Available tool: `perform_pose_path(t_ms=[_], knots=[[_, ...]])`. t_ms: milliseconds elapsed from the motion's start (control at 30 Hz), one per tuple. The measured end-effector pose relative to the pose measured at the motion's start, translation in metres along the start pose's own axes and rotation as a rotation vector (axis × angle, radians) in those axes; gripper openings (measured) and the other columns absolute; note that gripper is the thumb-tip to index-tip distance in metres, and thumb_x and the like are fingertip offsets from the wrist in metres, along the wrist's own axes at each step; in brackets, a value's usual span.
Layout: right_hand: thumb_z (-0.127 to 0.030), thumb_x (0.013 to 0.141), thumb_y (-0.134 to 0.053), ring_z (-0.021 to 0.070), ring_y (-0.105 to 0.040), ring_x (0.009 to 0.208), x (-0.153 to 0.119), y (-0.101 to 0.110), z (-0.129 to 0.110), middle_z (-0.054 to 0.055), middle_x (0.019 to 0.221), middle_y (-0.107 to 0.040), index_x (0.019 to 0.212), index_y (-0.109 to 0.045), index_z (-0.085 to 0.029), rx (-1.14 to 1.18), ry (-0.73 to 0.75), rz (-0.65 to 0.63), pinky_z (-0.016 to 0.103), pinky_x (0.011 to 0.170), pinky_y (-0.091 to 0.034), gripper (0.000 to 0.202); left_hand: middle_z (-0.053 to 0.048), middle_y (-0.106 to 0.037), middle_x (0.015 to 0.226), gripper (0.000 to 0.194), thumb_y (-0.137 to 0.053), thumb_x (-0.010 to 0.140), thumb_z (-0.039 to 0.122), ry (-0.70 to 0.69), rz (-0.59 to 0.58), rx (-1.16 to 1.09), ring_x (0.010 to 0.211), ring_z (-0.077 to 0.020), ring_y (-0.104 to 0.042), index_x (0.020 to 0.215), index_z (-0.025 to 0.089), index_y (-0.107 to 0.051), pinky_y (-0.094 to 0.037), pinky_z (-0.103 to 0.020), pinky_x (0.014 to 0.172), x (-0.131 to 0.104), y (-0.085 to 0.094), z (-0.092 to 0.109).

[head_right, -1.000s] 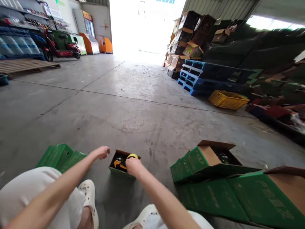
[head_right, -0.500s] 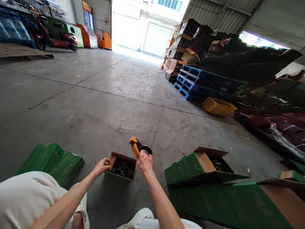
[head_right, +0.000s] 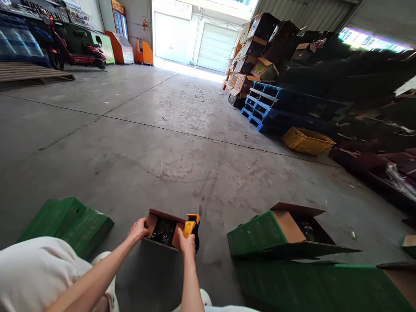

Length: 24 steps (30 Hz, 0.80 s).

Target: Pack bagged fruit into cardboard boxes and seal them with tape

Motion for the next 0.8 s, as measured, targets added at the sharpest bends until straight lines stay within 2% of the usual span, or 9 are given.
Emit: perform_pose_path(t_ms=[100, 200, 300, 367, 433, 500, 600, 667, 800], knots=[[-0.048, 0.099, -0.058, 0.0274, -0.077, 0.114, 0.005, 0.004, 0.011, 0.015, 0.12, -0.08, 0.118, -0.069, -0.02, 0.047, -0.037, -0.023, 0.03, 0.084, -0.057, 0.036, -0.011, -0.077, 0.12, 0.03, -0.074, 0.074, 0.018, 0.011, -0.014, -0.032, 0.121, -0.0352, -0.071, 0.1, 0.027, -0.063, -0.052, -0.037, 0.09, -0.002, -0.003, 0.001], [-0.05, 0.095, -0.064, 0.0317, -0.075, 0.119, 0.001, 0.005, 0.015, 0.021, 0.129, -0.076, 0.126, -0.065, -0.018, 0.057, -0.071, 0.008, 0.036, 0.09, -0.057, 0.044, -0.015, -0.075, 0.128, 0.024, -0.066, 0.088, 0.029, -0.001, -0.077, -0.102, 0.124, -0.0338, -0.07, 0.111, 0.023, -0.065, -0.053, -0.038, 0.091, 0.0, -0.006, 0.002], [-0.052, 0.095, -0.063, 0.0344, -0.074, 0.121, -0.004, 0.004, 0.014, 0.023, 0.131, -0.075, 0.127, -0.063, -0.018, 0.06, -0.089, 0.034, 0.042, 0.095, -0.055, 0.046, -0.015, -0.077, 0.124, 0.046, -0.059, 0.097, 0.051, -0.036, -0.238, -0.207, 0.114, -0.0294, -0.075, 0.129, 0.02, -0.065, -0.057, -0.034, 0.082, -0.004, -0.01, 0.0], [-0.052, 0.094, -0.064, 0.0342, -0.074, 0.121, -0.006, 0.004, 0.013, 0.023, 0.13, -0.075, 0.126, -0.063, -0.018, 0.064, -0.098, 0.035, 0.043, 0.096, -0.055, 0.046, -0.012, -0.077, 0.126, 0.072, -0.079, 0.082, 0.05, -0.087, -0.338, -0.265, 0.113, -0.0264, -0.075, 0.145, 0.021, -0.059, -0.057, -0.03, 0.08, -0.01, -0.012, -0.002], [-0.052, 0.094, -0.065, 0.0333, -0.074, 0.121, -0.006, 0.004, 0.013, 0.023, 0.129, -0.075, 0.126, -0.063, -0.018, 0.068, -0.109, 0.034, 0.041, 0.094, -0.056, 0.046, -0.009, -0.076, 0.128, 0.105, -0.093, 0.064, 0.032, -0.146, -0.372, -0.3, 0.113, -0.0235, -0.073, 0.159, 0.022, -0.048, -0.056, -0.027, 0.083, -0.014, -0.011, -0.005], [-0.053, 0.095, -0.064, 0.0324, -0.074, 0.121, -0.006, 0.005, 0.014, 0.022, 0.129, -0.075, 0.126, -0.062, -0.018, 0.068, -0.116, 0.035, 0.04, 0.094, -0.056, 0.047, -0.006, -0.076, 0.122, 0.124, -0.093, 0.06, 0.022, -0.191, -0.354, -0.323, 0.109, -0.0208, -0.073, 0.168, 0.024, -0.033, -0.055, -0.026, 0.087, -0.015, -0.011, -0.008], [-0.053, 0.095, -0.066, 0.0316, -0.074, 0.12, -0.004, 0.007, 0.014, 0.021, 0.129, -0.075, 0.127, -0.062, -0.017, 0.062, -0.121, 0.032, 0.039, 0.096, -0.055, 0.048, 0.002, -0.075, 0.105, 0.144, -0.092, 0.062, 0.021, -0.288, -0.295, -0.349, 0.093, -0.0174, -0.073, 0.173, 0.033, -0.002, -0.054, -0.028, 0.086, -0.005, -0.009, -0.005], [-0.053, 0.094, -0.067, 0.0315, -0.074, 0.12, -0.001, 0.007, 0.014, 0.021, 0.128, -0.076, 0.127, -0.062, -0.017, 0.059, -0.13, 0.026, 0.039, 0.097, -0.055, 0.049, 0.008, -0.071, 0.091, 0.159, -0.093, 0.058, 0.017, -0.367, -0.318, -0.332, 0.08, -0.0156, -0.07, 0.17, 0.033, 0.019, -0.052, -0.029, 0.08, 0.005, -0.009, 0.003], [-0.052, 0.094, -0.07, 0.0305, -0.073, 0.123, 0.002, 0.007, 0.015, 0.02, 0.128, -0.075, 0.127, -0.063, -0.016, 0.06, -0.148, 0.021, 0.038, 0.097, -0.054, 0.05, 0.015, -0.06, 0.072, 0.17, -0.092, 0.05, 0.008, -0.434, -0.43, -0.21, 0.069, -0.0142, -0.062, 0.165, 0.027, 0.032, -0.048, -0.027, 0.072, 0.021, -0.012, 0.018]])
Point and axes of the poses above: each hand's wrist, its own x-axis towards the middle knuckle, its own y-axis out of the back of the hand, z = x × y, the point moved 10 cm from there along x, towards the middle knuckle
